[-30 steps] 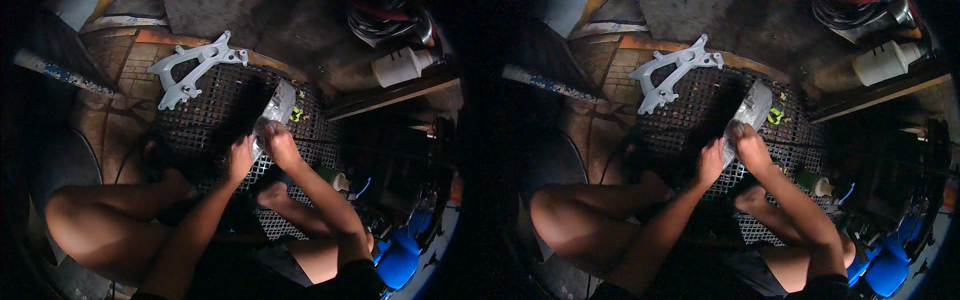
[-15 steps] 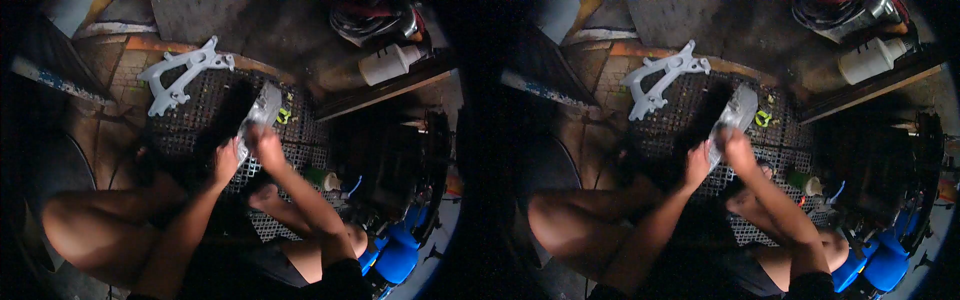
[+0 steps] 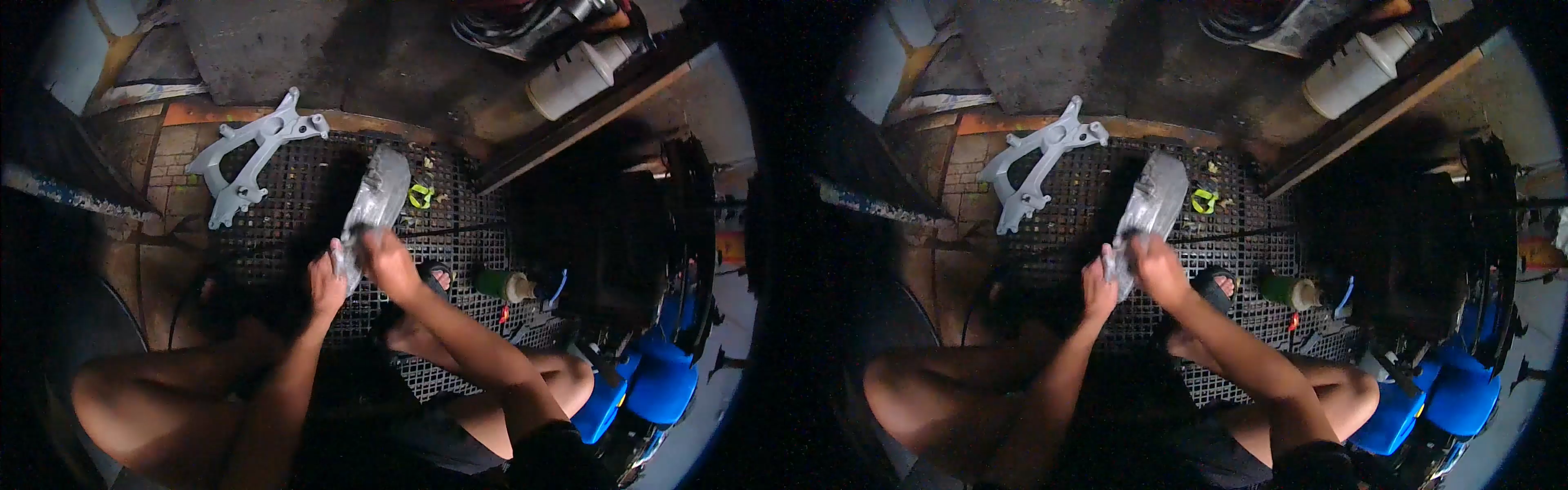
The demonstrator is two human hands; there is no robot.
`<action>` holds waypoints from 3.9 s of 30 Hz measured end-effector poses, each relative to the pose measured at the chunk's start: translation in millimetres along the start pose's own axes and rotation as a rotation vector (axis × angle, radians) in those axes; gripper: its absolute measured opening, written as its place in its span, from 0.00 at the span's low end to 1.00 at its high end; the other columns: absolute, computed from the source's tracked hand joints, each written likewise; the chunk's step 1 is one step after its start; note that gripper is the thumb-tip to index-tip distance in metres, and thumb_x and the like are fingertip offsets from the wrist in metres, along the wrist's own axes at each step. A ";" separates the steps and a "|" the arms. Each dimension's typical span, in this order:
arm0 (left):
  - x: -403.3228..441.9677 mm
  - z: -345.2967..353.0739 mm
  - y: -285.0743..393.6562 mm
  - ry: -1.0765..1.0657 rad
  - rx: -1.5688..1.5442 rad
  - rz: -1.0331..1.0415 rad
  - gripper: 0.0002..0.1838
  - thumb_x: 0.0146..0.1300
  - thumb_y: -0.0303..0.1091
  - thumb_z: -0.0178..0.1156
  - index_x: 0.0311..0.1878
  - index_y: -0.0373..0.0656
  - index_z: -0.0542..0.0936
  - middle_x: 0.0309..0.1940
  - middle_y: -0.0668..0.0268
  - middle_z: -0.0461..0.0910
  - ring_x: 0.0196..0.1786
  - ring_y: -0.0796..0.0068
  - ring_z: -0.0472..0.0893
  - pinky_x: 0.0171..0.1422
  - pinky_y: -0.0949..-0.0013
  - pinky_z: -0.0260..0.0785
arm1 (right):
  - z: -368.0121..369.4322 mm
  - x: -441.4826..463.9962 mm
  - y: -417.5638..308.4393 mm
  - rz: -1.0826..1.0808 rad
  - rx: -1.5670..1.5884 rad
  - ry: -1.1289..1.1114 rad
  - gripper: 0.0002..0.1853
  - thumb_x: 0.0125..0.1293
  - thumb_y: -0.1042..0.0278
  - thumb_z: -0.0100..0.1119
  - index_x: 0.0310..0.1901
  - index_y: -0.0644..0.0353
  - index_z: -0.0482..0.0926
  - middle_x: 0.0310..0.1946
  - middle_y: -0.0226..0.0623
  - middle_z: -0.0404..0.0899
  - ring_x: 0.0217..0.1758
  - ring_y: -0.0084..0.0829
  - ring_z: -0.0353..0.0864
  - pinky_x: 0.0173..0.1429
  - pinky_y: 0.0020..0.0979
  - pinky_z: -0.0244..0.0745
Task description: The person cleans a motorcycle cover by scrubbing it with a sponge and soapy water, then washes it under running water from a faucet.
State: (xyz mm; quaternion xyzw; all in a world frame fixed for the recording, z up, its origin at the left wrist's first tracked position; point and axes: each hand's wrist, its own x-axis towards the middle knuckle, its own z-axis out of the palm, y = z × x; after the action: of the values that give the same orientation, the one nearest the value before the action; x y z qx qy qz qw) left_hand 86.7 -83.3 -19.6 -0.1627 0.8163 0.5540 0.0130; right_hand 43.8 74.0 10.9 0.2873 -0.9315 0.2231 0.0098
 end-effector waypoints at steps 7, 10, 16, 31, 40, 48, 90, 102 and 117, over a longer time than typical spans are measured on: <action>-3.2 4.9 -0.6 0.084 0.112 0.020 0.30 0.84 0.52 0.43 0.40 0.35 0.85 0.39 0.40 0.84 0.44 0.31 0.81 0.47 0.40 0.72 | -5.7 24.8 -4.1 0.243 0.032 0.196 0.30 0.49 0.81 0.71 0.57 0.67 0.74 0.47 0.63 0.77 0.49 0.62 0.81 0.55 0.52 0.80; 2.6 -2.9 -3.9 0.047 0.180 0.002 0.28 0.83 0.49 0.44 0.42 0.36 0.85 0.39 0.40 0.84 0.45 0.31 0.81 0.47 0.39 0.72 | 5.5 -6.8 -27.4 -0.104 0.132 0.160 0.28 0.52 0.80 0.69 0.58 0.67 0.74 0.47 0.63 0.77 0.51 0.62 0.81 0.56 0.52 0.79; 0.8 -9.4 15.9 -0.022 0.281 0.028 0.29 0.79 0.57 0.53 0.42 0.36 0.83 0.39 0.39 0.83 0.44 0.31 0.81 0.45 0.40 0.72 | -16.5 60.9 25.4 0.309 0.136 0.324 0.24 0.50 0.83 0.67 0.51 0.67 0.72 0.42 0.62 0.75 0.47 0.68 0.77 0.55 0.56 0.77; 2.0 2.0 3.0 -0.013 0.207 -0.033 0.34 0.64 0.66 0.67 0.39 0.35 0.82 0.34 0.40 0.84 0.40 0.31 0.83 0.45 0.40 0.75 | -42.4 119.0 105.5 0.069 0.085 0.201 0.19 0.55 0.80 0.68 0.51 0.66 0.87 0.49 0.57 0.84 0.54 0.58 0.84 0.63 0.44 0.80; -5.5 12.2 6.6 0.039 0.257 0.069 0.31 0.63 0.63 0.71 0.36 0.36 0.82 0.31 0.44 0.84 0.36 0.35 0.84 0.39 0.44 0.75 | -57.8 150.0 130.9 0.015 0.059 0.081 0.20 0.52 0.80 0.65 0.49 0.60 0.89 0.45 0.51 0.86 0.49 0.53 0.87 0.58 0.45 0.83; -17.2 23.6 7.9 0.045 0.108 0.138 0.30 0.66 0.62 0.69 0.35 0.37 0.82 0.30 0.43 0.84 0.34 0.34 0.84 0.37 0.43 0.75 | -41.8 133.1 188.9 0.226 -0.162 0.014 0.15 0.56 0.76 0.68 0.47 0.59 0.88 0.47 0.51 0.86 0.52 0.54 0.86 0.54 0.47 0.83; 56.3 -5.7 140.0 0.165 0.357 0.318 0.25 0.69 0.53 0.69 0.41 0.36 0.76 0.30 0.45 0.83 0.34 0.45 0.86 0.38 0.48 0.74 | 69.2 48.5 69.7 1.165 1.981 0.326 0.23 0.79 0.65 0.37 0.65 0.62 0.78 0.58 0.47 0.84 0.59 0.42 0.85 0.65 0.49 0.82; 21.4 -123.0 134.5 0.216 -0.007 0.503 0.19 0.83 0.40 0.50 0.41 0.31 0.75 0.27 0.61 0.74 0.35 0.72 0.72 0.41 0.64 0.67 | -57.5 81.9 0.5 0.653 0.986 0.670 0.19 0.78 0.60 0.44 0.41 0.63 0.83 0.39 0.41 0.86 0.47 0.38 0.84 0.56 0.39 0.76; 20.4 -136.8 162.6 0.240 -0.191 0.442 0.18 0.79 0.38 0.60 0.37 0.30 0.80 0.25 0.67 0.77 0.31 0.80 0.68 0.35 0.67 0.64 | -63.9 105.2 -2.6 0.627 1.217 0.935 0.10 0.76 0.76 0.60 0.55 0.63 0.81 0.52 0.34 0.84 0.55 0.27 0.80 0.63 0.31 0.74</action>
State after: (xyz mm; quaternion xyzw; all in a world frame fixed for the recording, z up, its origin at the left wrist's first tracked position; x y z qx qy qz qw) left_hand 43.7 -158.6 175.4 -0.0453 0.7719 0.5945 -0.2205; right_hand -49.6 43.2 84.8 -0.1532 -0.5848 0.7769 0.1763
